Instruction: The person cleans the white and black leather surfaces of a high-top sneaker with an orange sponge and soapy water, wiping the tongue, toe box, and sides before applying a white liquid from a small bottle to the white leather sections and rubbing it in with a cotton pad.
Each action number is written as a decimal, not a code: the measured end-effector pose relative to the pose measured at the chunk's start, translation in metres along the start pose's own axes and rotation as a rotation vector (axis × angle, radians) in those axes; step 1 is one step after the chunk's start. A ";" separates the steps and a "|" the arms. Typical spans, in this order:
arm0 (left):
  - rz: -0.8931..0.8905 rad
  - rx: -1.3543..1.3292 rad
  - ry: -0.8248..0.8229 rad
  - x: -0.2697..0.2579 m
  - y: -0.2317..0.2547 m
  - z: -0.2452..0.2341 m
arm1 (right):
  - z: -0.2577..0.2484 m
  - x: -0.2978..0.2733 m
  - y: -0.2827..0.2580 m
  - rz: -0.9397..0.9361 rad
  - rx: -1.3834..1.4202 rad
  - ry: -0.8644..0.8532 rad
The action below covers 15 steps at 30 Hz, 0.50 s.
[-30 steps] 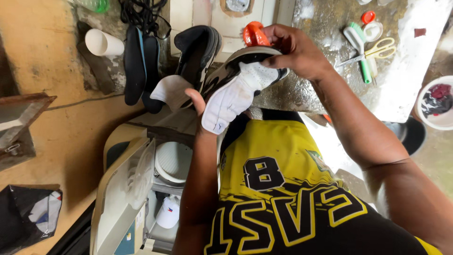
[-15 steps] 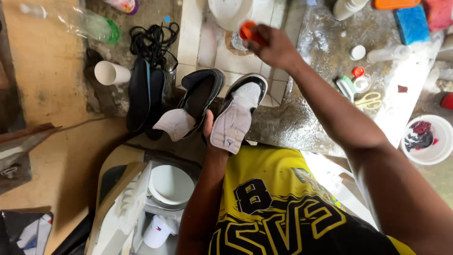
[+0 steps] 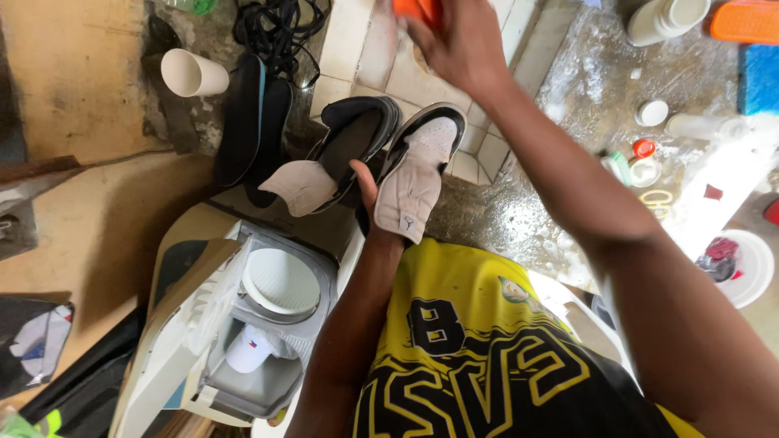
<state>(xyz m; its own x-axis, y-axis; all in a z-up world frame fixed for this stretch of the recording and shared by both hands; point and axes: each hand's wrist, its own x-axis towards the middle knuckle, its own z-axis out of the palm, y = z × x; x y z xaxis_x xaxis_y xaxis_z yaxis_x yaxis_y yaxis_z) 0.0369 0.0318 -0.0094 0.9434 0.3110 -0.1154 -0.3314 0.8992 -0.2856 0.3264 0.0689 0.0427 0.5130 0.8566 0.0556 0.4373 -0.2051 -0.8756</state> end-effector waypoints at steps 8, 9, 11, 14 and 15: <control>-0.054 0.315 0.110 0.039 -0.026 0.013 | -0.003 -0.177 -0.050 0.454 -0.048 -0.297; -0.101 0.336 0.022 0.037 -0.029 0.011 | -0.020 -0.185 -0.045 0.467 -0.036 -0.310; -0.053 0.289 0.208 0.032 -0.031 0.000 | -0.026 -0.191 -0.042 0.474 0.012 -0.153; -0.146 0.129 0.119 0.045 -0.027 -0.029 | 0.001 -0.191 -0.051 0.431 0.054 0.194; -0.165 0.061 0.030 0.042 -0.020 -0.032 | 0.018 -0.197 -0.062 0.416 0.030 0.210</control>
<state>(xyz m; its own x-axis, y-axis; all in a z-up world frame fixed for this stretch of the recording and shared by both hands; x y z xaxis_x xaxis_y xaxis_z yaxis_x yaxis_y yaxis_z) 0.0830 0.0175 -0.0387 0.9837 0.1492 -0.1002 -0.1697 0.9547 -0.2444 0.1847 -0.0786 0.0769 0.7804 0.5889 -0.2101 0.1425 -0.4946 -0.8573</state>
